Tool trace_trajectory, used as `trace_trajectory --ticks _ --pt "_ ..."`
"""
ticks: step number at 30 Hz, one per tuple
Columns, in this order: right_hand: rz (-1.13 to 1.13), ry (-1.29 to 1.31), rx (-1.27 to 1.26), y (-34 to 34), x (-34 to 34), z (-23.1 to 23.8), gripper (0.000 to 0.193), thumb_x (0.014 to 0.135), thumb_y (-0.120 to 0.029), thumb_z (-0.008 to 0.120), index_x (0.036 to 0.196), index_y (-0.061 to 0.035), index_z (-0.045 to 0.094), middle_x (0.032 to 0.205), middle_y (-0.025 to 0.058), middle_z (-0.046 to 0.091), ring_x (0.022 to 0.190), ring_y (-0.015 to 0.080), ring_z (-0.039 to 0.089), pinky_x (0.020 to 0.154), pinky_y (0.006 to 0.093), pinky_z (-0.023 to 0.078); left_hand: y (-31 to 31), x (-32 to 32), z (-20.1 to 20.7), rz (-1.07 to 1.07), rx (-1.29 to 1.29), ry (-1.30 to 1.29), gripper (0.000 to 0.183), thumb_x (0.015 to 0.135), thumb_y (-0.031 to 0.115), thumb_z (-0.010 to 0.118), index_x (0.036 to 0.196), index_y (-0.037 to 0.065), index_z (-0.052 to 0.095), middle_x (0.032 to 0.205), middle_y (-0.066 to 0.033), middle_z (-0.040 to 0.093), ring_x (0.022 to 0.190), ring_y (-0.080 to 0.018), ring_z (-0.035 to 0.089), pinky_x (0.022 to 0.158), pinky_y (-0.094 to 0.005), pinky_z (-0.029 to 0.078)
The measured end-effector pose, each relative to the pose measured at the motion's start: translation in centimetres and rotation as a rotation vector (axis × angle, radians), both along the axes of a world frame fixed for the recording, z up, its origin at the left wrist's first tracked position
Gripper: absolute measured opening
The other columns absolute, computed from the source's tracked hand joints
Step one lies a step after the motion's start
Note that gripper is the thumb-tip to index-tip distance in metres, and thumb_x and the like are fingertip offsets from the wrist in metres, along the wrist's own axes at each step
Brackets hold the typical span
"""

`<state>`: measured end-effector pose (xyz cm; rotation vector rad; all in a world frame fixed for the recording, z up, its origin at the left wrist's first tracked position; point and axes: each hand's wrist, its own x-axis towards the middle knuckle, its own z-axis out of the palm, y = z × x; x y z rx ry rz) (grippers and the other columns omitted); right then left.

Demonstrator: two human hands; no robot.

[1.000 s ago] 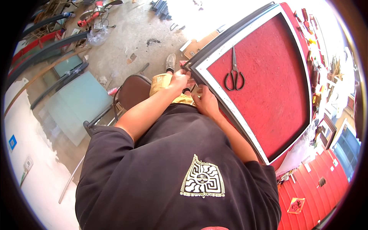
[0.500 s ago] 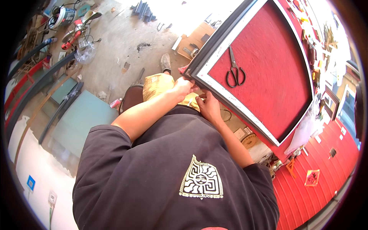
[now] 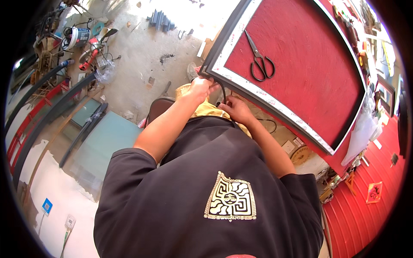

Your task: The person installs a black rubber seal into the groove of a metal frame, pressing it into place by hand and using scissors to trim the seal to length.

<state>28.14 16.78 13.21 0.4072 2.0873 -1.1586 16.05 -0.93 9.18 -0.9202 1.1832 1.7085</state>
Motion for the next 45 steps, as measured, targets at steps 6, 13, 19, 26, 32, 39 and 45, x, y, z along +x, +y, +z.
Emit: trace_trajectory --ticks 6,13,19,26,32,39,45 --pt "-0.061 0.076 -0.115 6.8 6.7 -0.4 0.046 0.101 -0.047 0.069 0.107 -0.0022 0.075 0.097 0.0174 0.075 0.092 0.0292 0.073 0.085 0.0430 0.056 0.3 0.6 0.3 0.036 -0.031 0.102 0.020 0.106 -0.004 0.055 0.126 0.000 0.060 0.120 -0.0090 0.067 0.110 -0.0264 0.072 0.097 -0.0379 0.066" --pt "-0.359 0.079 0.003 11.8 12.3 2.3 0.038 0.104 -0.037 0.069 0.110 -0.0007 0.077 0.096 0.0152 0.077 0.087 0.0204 0.072 0.081 0.0364 0.056 0.9 1.3 -0.5 0.147 -0.057 0.168 0.022 0.105 -0.006 0.057 0.125 -0.001 0.060 0.122 -0.0108 0.067 0.111 -0.0285 0.071 0.103 -0.0456 0.062" --pt "-0.414 0.410 0.240 10.0 10.7 8.3 0.018 0.089 -0.016 0.080 0.098 -0.0017 0.075 0.092 0.0162 0.073 0.085 0.0342 0.072 0.077 0.0409 0.055 0.8 2.1 -0.1 0.164 -0.032 0.200 0.024 0.100 -0.012 0.057 0.123 -0.003 0.057 0.122 -0.0140 0.066 0.112 -0.0313 0.071 0.103 -0.0467 0.063" --pt "-0.413 0.377 0.301 11.2 8.8 7.5 0.017 0.090 -0.015 0.078 0.103 -0.0043 0.076 0.086 0.0145 0.073 0.078 0.0310 0.071 0.073 0.0403 0.055 1.3 2.2 0.1 0.098 -0.115 0.218 0.021 0.099 -0.008 0.062 0.119 -0.003 0.060 0.115 -0.0125 0.069 0.104 -0.0319 0.073 0.095 -0.0435 0.066" --pt "-0.228 0.348 0.215 13.3 7.2 7.0 0.020 0.088 -0.017 0.081 0.102 -0.0043 0.077 0.083 0.0136 0.075 0.077 0.0302 0.072 0.072 0.0398 0.055 2.0 1.7 0.3 0.019 -0.211 0.202 0.022 0.097 -0.008 0.056 0.117 0.001 0.062 0.109 -0.0094 0.070 0.097 -0.0292 0.075 0.088 -0.0414 0.065" --pt "-0.128 0.262 0.211 14.8 5.4 6.2 0.018 0.086 -0.018 0.083 0.097 -0.0047 0.079 0.077 0.0119 0.074 0.072 0.0225 0.071 0.070 0.0374 0.054 2.8 2.3 0.7 0.057 -0.254 0.261 0.025 0.097 -0.008 0.054 0.120 0.001 0.060 0.109 -0.0095 0.069 0.096 -0.0290 0.075 0.088 -0.0424 0.065" --pt "-0.195 0.157 0.006 16.2 4.7 6.3 0.017 0.085 -0.014 0.083 0.096 -0.0015 0.079 0.073 0.0037 0.072 0.067 0.0115 0.064 0.062 0.0325 0.051 0.6 2.6 -0.5 0.184 -0.033 0.214 0.017 0.108 0.007 0.056 0.125 0.003 0.059 0.111 -0.0120 0.071 0.096 -0.0277 0.075 0.083 -0.0388 0.062"
